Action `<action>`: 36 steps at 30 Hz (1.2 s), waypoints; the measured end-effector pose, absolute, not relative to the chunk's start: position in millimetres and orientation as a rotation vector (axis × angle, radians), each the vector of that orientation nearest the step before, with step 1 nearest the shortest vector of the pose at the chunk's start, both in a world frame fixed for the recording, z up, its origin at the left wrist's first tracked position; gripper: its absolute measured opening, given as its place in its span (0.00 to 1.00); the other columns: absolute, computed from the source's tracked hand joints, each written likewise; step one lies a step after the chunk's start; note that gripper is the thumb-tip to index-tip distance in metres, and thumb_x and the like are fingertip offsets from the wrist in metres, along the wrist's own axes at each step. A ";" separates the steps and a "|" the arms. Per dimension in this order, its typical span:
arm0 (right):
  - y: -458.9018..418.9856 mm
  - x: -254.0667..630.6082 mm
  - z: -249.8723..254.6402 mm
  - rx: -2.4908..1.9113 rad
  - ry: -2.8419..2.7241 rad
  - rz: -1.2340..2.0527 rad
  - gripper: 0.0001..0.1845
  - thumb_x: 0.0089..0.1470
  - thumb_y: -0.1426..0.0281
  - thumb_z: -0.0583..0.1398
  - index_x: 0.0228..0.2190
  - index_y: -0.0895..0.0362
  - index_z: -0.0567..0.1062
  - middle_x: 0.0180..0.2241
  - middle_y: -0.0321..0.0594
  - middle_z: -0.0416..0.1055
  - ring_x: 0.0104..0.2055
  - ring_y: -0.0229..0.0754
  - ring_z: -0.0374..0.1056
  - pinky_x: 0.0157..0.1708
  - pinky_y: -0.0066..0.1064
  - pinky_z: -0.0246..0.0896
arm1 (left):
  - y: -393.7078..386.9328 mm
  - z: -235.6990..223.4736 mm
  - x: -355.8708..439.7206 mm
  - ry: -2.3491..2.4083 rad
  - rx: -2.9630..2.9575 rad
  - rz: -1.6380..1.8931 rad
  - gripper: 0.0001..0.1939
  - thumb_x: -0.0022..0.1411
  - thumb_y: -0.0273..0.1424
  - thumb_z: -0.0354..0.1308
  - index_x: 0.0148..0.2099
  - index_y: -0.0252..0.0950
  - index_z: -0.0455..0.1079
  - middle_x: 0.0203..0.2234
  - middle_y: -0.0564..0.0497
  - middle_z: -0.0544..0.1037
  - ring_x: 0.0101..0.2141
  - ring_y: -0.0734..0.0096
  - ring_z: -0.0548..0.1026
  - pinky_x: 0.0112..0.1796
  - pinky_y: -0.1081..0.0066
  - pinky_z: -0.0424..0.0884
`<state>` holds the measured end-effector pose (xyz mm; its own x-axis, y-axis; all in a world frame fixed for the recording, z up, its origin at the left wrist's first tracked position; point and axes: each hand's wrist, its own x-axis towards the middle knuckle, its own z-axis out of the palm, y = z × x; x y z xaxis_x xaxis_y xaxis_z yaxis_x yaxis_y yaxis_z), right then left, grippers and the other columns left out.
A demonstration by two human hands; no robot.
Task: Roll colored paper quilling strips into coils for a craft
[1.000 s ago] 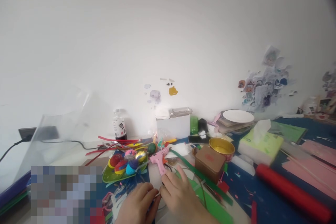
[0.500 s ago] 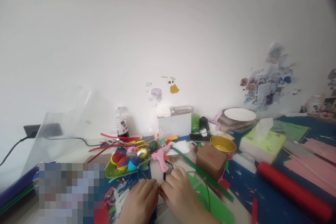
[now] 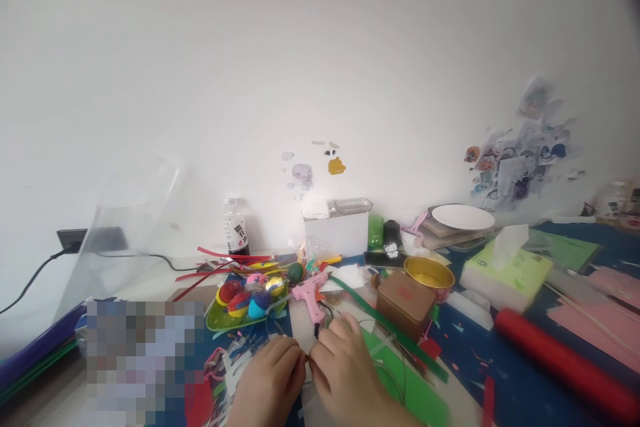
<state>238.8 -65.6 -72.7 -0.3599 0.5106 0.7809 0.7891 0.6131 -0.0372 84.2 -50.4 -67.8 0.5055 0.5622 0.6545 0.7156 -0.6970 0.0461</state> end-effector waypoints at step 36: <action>-61.4 242.3 -64.7 -1.024 -2.010 -0.587 0.11 0.57 0.75 0.48 0.29 0.56 0.68 0.21 0.35 0.61 0.26 0.40 0.53 0.30 0.33 0.44 | -46.2 -50.8 75.0 -0.843 -2.582 -0.918 0.07 0.61 0.25 0.47 0.38 0.38 0.65 0.32 0.49 0.73 0.33 0.67 0.71 0.34 0.68 0.67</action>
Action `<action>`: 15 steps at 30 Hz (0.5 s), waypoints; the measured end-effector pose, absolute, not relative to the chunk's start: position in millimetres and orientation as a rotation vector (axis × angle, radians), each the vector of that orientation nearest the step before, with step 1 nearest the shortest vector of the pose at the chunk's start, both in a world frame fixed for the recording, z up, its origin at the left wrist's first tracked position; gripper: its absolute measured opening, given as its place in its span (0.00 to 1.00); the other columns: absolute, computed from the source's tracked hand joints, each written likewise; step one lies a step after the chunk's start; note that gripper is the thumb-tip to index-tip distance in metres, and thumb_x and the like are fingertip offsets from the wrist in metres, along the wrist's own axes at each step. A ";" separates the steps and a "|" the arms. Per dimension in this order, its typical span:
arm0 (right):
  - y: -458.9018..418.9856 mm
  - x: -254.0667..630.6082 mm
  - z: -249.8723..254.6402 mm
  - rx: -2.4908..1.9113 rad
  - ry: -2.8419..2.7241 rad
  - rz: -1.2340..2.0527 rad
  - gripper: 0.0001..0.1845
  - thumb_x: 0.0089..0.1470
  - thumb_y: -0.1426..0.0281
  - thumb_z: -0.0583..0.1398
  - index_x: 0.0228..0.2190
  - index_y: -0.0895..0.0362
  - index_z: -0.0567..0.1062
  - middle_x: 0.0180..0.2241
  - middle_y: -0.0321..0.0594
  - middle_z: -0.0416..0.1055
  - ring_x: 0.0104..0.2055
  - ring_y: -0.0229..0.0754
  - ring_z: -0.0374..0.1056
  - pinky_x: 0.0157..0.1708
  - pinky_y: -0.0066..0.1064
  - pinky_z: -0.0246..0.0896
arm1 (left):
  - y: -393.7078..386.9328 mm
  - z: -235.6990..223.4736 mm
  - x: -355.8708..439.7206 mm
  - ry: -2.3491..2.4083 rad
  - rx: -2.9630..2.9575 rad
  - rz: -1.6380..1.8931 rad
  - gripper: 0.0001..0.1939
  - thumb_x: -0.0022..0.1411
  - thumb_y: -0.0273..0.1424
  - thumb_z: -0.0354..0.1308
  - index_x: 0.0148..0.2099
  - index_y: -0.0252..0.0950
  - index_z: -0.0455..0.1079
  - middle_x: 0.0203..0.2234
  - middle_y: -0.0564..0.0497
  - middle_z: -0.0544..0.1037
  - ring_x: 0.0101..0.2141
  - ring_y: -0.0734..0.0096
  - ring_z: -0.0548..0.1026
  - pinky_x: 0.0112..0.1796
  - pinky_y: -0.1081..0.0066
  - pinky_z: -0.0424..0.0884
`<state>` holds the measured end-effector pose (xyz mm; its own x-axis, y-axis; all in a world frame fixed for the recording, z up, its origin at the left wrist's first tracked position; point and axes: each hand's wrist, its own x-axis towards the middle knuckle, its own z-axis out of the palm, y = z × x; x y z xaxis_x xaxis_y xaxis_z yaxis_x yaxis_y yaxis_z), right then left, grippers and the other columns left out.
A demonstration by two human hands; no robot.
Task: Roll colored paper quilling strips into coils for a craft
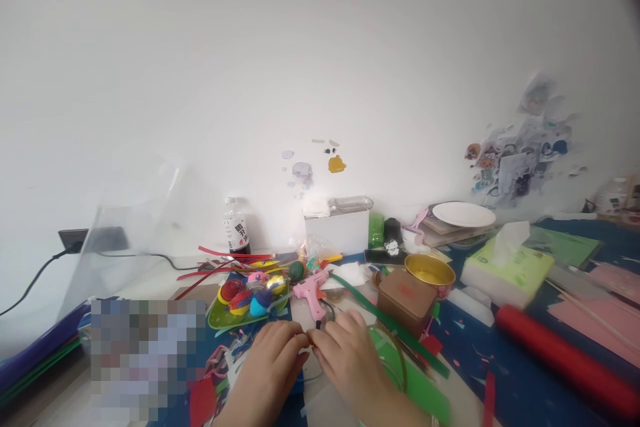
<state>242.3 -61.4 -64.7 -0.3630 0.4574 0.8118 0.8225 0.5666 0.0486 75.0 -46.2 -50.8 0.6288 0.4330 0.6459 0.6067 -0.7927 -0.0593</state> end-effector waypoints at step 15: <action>-57.5 241.2 -72.5 -1.015 -2.039 -0.654 0.15 0.57 0.77 0.49 0.20 0.57 0.63 0.20 0.35 0.58 0.27 0.39 0.52 0.31 0.33 0.44 | -46.7 -55.5 79.6 -0.965 -2.663 -0.846 0.06 0.61 0.26 0.48 0.32 0.37 0.64 0.31 0.50 0.72 0.32 0.67 0.70 0.33 0.68 0.67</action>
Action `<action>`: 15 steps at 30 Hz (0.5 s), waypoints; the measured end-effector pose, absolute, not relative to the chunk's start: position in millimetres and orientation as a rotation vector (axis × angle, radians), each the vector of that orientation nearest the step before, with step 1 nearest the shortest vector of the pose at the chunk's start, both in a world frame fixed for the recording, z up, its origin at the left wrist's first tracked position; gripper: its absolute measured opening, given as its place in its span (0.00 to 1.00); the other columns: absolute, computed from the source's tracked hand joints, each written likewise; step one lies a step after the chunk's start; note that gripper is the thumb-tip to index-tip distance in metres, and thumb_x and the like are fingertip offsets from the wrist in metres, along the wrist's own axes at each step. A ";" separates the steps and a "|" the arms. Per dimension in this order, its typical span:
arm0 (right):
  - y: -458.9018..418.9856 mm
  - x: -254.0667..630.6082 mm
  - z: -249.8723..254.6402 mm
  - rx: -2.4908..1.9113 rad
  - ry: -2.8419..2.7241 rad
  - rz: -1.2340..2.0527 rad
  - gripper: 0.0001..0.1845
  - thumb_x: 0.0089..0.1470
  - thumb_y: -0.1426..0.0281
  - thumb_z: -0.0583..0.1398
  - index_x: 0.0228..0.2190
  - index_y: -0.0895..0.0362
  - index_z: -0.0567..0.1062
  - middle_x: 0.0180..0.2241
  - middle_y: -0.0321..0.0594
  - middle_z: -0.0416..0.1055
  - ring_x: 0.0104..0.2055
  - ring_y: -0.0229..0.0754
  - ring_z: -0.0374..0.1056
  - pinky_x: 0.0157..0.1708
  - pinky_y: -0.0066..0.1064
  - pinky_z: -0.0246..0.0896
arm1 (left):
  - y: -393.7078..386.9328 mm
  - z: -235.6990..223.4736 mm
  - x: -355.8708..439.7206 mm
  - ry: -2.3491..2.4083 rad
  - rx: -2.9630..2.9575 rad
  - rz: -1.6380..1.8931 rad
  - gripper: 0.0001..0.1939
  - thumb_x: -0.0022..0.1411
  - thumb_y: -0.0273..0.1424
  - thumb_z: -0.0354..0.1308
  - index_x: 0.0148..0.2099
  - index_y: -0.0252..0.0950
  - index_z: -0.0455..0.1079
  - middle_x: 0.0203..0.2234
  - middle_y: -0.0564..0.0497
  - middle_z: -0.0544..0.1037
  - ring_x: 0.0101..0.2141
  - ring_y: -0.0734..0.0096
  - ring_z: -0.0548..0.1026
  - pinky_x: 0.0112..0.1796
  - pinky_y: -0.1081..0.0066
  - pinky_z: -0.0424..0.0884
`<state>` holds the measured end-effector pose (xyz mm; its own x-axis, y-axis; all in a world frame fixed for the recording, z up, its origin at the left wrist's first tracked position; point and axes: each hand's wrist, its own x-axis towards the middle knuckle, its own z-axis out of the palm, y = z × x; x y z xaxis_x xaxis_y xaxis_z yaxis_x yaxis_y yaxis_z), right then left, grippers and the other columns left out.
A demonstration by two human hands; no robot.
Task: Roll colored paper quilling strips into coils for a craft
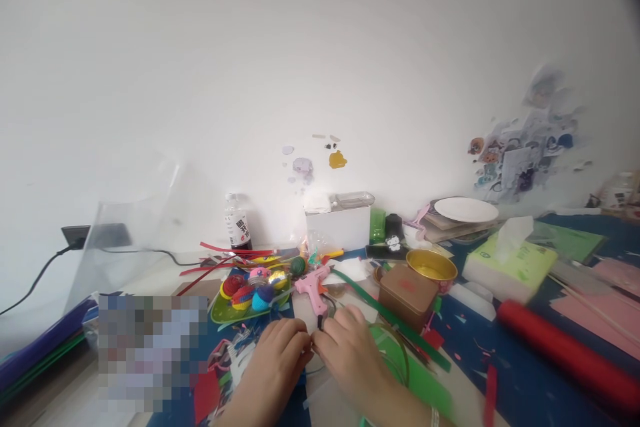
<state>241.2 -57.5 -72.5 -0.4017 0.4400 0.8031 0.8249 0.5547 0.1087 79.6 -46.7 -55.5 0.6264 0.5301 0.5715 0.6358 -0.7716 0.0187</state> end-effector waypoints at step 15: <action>-58.8 241.5 -71.9 -1.008 -2.060 -0.484 0.11 0.54 0.75 0.51 0.21 0.57 0.64 0.21 0.35 0.62 0.28 0.39 0.54 0.32 0.33 0.47 | -51.3 -59.6 81.2 -0.961 -2.671 -0.858 0.07 0.62 0.25 0.45 0.33 0.38 0.62 0.27 0.51 0.71 0.28 0.68 0.68 0.30 0.69 0.65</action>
